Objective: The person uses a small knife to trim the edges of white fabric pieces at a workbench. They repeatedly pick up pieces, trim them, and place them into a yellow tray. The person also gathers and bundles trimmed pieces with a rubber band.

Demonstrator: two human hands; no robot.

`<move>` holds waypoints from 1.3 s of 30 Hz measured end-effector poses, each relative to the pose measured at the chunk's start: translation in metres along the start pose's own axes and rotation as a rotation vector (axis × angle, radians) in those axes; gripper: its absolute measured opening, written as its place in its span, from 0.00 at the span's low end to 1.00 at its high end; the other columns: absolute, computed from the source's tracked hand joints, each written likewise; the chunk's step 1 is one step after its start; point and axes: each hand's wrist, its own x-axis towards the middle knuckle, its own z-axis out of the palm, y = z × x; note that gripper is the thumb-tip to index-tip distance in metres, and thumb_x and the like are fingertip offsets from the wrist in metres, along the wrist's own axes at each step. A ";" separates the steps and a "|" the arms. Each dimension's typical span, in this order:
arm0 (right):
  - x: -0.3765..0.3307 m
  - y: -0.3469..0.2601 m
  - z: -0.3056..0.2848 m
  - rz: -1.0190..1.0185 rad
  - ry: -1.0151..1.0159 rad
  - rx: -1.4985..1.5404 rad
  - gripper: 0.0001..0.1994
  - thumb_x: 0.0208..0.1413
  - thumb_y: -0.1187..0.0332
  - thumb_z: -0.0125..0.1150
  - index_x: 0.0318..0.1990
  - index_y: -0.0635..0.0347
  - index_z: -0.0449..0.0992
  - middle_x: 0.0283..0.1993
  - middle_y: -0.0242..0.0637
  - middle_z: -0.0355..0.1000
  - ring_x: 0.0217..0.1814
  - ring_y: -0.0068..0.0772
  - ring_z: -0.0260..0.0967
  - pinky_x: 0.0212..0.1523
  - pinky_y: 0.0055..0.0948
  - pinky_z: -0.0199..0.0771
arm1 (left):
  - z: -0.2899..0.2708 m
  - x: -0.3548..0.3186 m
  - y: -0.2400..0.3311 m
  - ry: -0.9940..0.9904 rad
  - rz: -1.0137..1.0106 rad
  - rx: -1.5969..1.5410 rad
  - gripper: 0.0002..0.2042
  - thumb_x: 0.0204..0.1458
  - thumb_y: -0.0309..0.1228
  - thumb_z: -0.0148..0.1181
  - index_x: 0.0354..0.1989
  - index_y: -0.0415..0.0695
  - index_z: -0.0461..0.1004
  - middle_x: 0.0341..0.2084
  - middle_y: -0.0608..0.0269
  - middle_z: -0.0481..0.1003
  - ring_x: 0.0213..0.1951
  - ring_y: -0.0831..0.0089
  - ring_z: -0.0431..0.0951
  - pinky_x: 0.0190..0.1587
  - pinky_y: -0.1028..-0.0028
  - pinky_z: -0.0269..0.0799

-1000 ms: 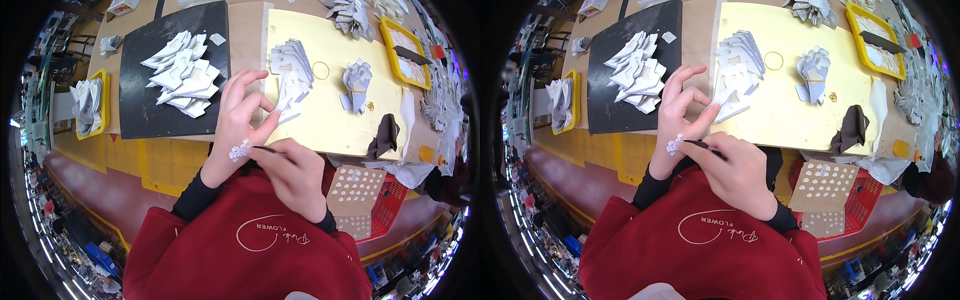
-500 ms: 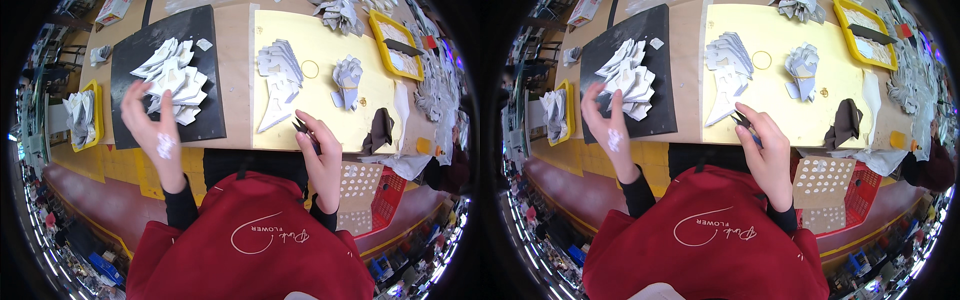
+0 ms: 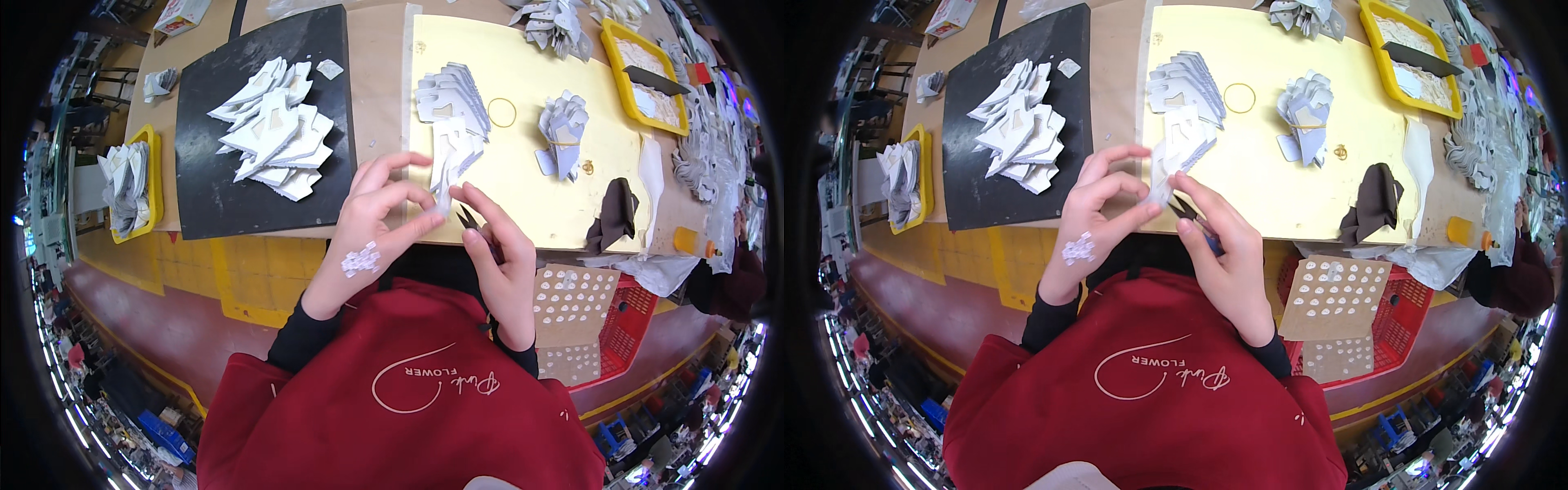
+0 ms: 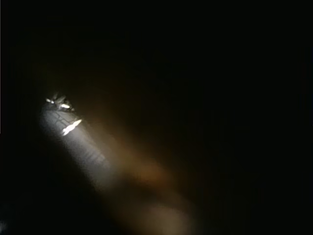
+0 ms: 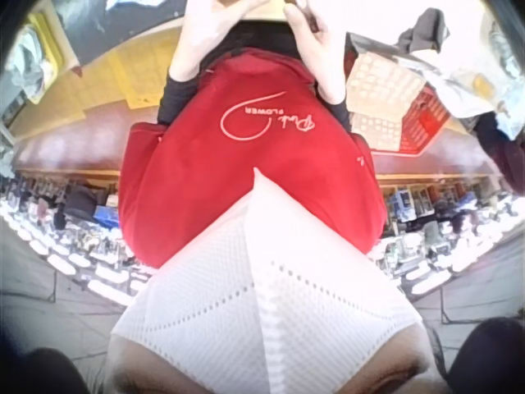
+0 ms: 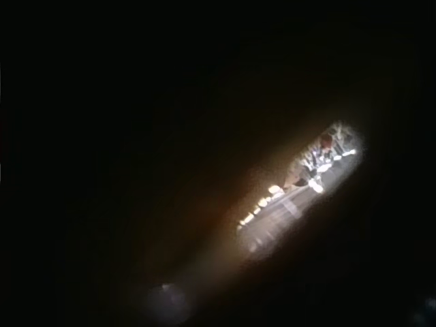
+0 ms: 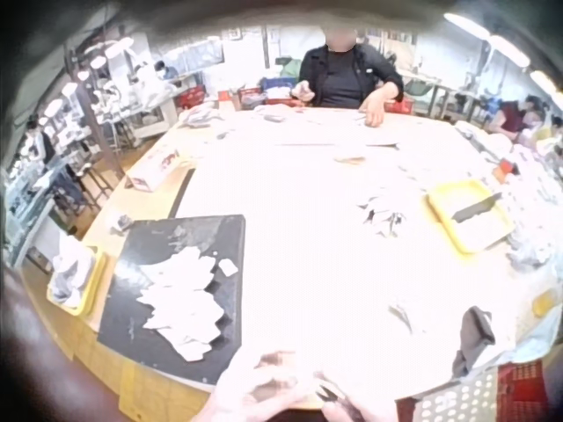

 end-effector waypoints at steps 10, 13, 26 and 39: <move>0.003 -0.016 0.004 -0.174 0.038 0.026 0.18 0.56 0.79 0.60 0.56 0.61 0.75 0.38 0.32 0.72 0.31 0.17 0.63 0.32 0.18 0.63 | -0.001 -0.006 0.010 0.023 -0.114 -0.858 0.05 0.52 0.15 0.64 0.32 0.34 0.74 0.42 0.52 0.77 0.45 0.73 0.77 0.52 0.70 0.73; 0.003 -0.014 0.005 -0.213 0.057 -0.062 0.18 0.55 0.79 0.62 0.55 0.59 0.76 0.39 0.34 0.73 0.30 0.19 0.64 0.31 0.19 0.63 | 0.000 -0.008 0.009 0.078 -0.144 -0.784 0.06 0.50 0.17 0.66 0.32 0.36 0.74 0.37 0.56 0.79 0.43 0.76 0.77 0.50 0.74 0.72; 0.002 -0.004 0.016 -0.258 0.072 0.028 0.14 0.55 0.79 0.63 0.49 0.61 0.79 0.34 0.34 0.74 0.29 0.20 0.67 0.29 0.19 0.65 | 0.004 -0.011 0.014 0.139 -0.209 -0.844 0.06 0.51 0.18 0.67 0.32 0.37 0.74 0.33 0.62 0.78 0.39 0.81 0.76 0.45 0.80 0.71; 0.008 0.006 0.009 0.352 -0.181 0.928 0.14 0.64 0.71 0.55 0.56 0.61 0.72 0.35 0.31 0.70 0.23 0.15 0.54 0.25 0.15 0.51 | 0.011 -0.014 0.013 0.143 -0.240 -0.955 0.05 0.54 0.17 0.63 0.37 0.35 0.73 0.37 0.57 0.78 0.43 0.77 0.78 0.47 0.78 0.74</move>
